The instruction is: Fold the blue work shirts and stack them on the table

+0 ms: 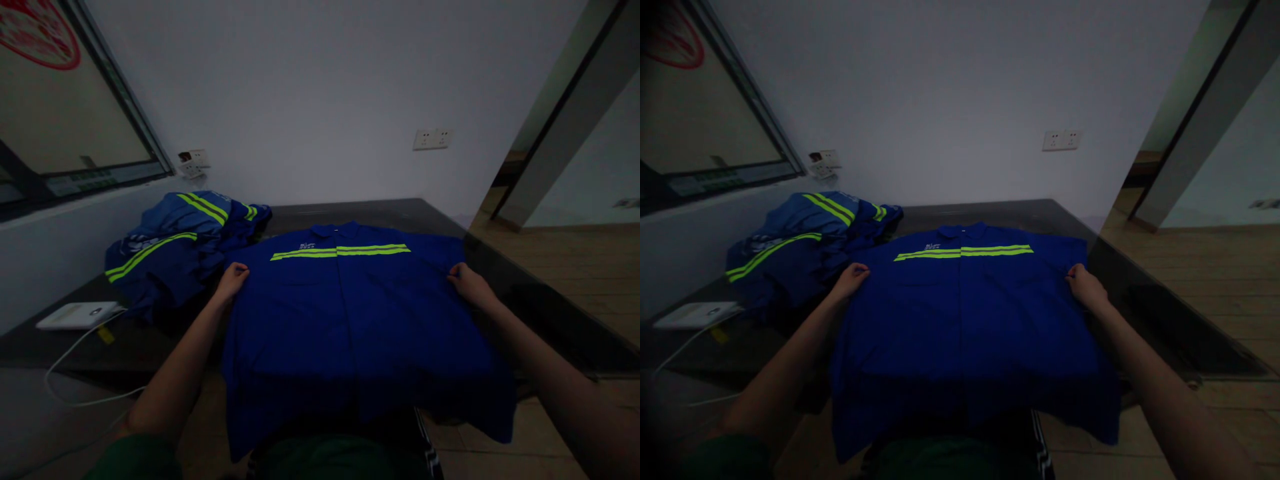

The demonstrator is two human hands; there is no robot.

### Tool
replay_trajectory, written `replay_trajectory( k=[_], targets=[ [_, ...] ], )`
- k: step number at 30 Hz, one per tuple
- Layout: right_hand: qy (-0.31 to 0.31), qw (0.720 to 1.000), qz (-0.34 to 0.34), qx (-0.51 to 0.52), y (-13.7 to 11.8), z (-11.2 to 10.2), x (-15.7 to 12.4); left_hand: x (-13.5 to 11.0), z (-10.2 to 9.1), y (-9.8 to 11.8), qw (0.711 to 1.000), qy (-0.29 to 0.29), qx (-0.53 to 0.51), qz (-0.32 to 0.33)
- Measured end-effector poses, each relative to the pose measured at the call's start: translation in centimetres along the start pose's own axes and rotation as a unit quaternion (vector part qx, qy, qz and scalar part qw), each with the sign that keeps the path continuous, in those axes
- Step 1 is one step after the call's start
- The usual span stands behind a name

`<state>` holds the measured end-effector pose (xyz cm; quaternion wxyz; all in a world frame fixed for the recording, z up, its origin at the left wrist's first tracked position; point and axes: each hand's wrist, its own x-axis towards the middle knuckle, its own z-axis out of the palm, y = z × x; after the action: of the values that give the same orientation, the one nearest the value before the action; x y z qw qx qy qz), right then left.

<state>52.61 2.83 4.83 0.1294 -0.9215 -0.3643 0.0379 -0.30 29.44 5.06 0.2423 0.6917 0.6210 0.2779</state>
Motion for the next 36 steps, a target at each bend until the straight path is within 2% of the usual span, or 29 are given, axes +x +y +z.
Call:
replay_trajectory(
  k=[2, 6, 8, 10, 13, 16, 22, 27, 31, 34, 36],
  targets=[
    [0.006, 0.998, -0.014, -0.062, -0.3, 0.4, -0.9, -0.3, 0.0, -0.3, 0.999, 0.008, 0.027, 0.024],
    [0.025, 0.991, -0.050, -0.122, -0.5, 0.0, -2.8, -1.8, -0.7, -0.5, 0.981, 0.015, 0.168, 0.095],
    [0.040, 0.992, -0.048, -0.111, 0.3, -0.8, -3.8, -3.6, -1.6, -0.5, 0.973, 0.033, 0.208, 0.097],
    [0.037, 0.996, -0.027, -0.079, 1.8, -1.5, -4.9, -6.1, -2.8, -0.6, 0.972, 0.041, 0.219, 0.069],
    [-0.005, 1.000, -0.013, -0.028, 4.2, -1.9, -6.8, -10.2, -4.3, -0.8, 0.975, -0.032, 0.221, 0.013],
    [-0.055, 0.998, -0.036, 0.003, 5.1, -1.5, -8.7, -12.8, -4.6, -0.9, 0.973, -0.096, 0.211, -0.003],
    [-0.072, 0.996, -0.045, -0.040, 2.7, -1.8, -11.0, -13.0, -3.7, -0.6, 0.968, -0.102, 0.228, -0.009],
    [-0.078, 0.994, -0.050, -0.056, 2.4, -1.9, -10.7, -12.5, -3.8, -0.8, 0.963, -0.140, 0.229, 0.026],
    [-0.066, 0.995, -0.068, -0.010, 3.6, -1.3, -9.4, -12.2, -4.1, -1.9, 0.979, -0.122, 0.158, 0.039],
    [-0.074, 0.988, -0.068, 0.117, 4.8, -1.4, -8.9, -12.2, -4.7, -2.4, 0.991, -0.127, -0.003, 0.032],
    [-0.090, 0.968, -0.053, 0.229, 5.5, -1.8, -8.9, -12.4, -5.2, -2.4, 0.985, -0.134, -0.106, -0.009]
  ],
)
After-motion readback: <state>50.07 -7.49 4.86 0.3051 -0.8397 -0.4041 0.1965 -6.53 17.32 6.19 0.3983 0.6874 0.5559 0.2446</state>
